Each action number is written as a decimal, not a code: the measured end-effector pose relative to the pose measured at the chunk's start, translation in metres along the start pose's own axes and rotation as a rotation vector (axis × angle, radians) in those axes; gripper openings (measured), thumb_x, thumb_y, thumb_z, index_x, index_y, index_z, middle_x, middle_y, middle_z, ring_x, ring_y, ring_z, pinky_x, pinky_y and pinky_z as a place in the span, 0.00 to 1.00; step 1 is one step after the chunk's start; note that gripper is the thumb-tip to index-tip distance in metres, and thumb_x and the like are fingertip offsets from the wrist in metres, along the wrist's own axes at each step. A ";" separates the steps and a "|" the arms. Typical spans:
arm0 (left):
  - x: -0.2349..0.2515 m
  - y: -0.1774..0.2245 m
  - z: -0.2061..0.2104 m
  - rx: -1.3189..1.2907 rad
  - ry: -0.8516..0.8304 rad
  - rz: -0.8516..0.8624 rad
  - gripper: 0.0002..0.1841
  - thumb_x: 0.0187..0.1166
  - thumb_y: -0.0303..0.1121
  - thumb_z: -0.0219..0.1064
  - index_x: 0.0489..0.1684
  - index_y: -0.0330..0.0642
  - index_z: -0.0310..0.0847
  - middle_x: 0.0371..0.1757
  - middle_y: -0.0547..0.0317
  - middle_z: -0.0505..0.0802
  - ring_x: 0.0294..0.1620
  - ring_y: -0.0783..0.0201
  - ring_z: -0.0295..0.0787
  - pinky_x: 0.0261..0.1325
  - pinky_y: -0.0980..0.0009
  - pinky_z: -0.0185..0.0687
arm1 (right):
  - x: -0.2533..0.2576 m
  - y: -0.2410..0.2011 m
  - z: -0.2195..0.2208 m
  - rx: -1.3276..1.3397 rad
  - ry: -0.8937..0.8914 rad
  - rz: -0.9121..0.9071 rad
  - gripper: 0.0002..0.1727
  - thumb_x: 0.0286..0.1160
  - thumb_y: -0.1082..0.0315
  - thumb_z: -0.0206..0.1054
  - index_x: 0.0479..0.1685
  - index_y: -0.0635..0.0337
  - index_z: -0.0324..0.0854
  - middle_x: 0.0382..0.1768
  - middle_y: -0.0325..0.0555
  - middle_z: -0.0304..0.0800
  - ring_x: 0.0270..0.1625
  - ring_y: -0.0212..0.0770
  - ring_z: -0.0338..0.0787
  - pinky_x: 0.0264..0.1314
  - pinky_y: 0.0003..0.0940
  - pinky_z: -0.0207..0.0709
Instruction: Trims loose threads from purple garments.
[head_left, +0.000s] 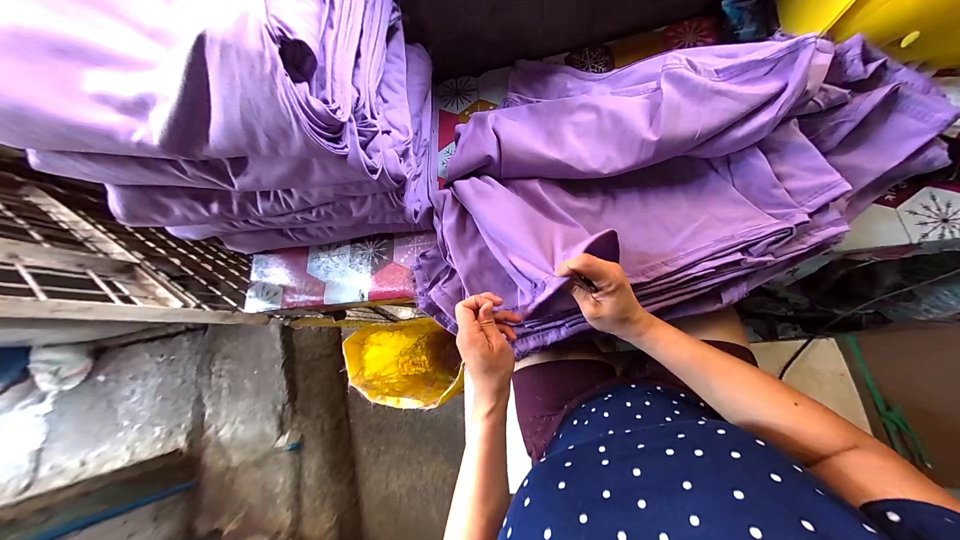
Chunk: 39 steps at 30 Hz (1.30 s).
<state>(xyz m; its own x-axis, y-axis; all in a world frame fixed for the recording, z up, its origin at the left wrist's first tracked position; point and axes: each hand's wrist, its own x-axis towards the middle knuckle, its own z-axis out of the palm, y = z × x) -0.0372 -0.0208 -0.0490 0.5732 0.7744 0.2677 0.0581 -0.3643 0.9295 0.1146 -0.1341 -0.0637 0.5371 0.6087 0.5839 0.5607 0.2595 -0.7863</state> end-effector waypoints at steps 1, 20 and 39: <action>0.000 0.001 -0.002 -0.039 0.015 -0.018 0.10 0.94 0.26 0.42 0.48 0.35 0.68 0.41 0.64 0.88 0.24 0.80 0.86 0.27 0.83 0.86 | -0.010 0.002 0.000 -0.003 0.021 0.004 0.07 0.76 0.75 0.65 0.42 0.69 0.87 0.36 0.48 0.92 0.40 0.30 0.90 0.49 0.25 0.85; -0.008 -0.019 -0.001 0.403 -0.126 0.237 0.31 0.60 0.34 0.83 0.64 0.30 0.82 0.74 0.29 0.78 0.78 0.34 0.72 0.78 0.41 0.68 | -0.003 -0.020 -0.013 0.111 -0.103 0.590 0.07 0.70 0.79 0.71 0.44 0.63 0.87 0.37 0.38 0.91 0.33 0.23 0.85 0.41 0.21 0.81; 0.046 0.021 0.008 -0.263 -0.325 -0.325 0.13 0.81 0.21 0.63 0.59 0.43 0.82 0.32 0.71 0.93 0.32 0.80 0.87 0.42 0.80 0.83 | 0.029 -0.014 -0.031 -0.098 0.048 0.494 0.10 0.84 0.69 0.64 0.56 0.61 0.85 0.26 0.41 0.84 0.20 0.28 0.76 0.23 0.23 0.73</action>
<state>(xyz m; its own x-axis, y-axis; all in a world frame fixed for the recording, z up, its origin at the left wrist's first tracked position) -0.0028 0.0030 -0.0193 0.7858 0.6105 -0.0989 0.0919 0.0428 0.9948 0.1414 -0.1433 -0.0296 0.7803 0.6052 0.1576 0.2879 -0.1239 -0.9496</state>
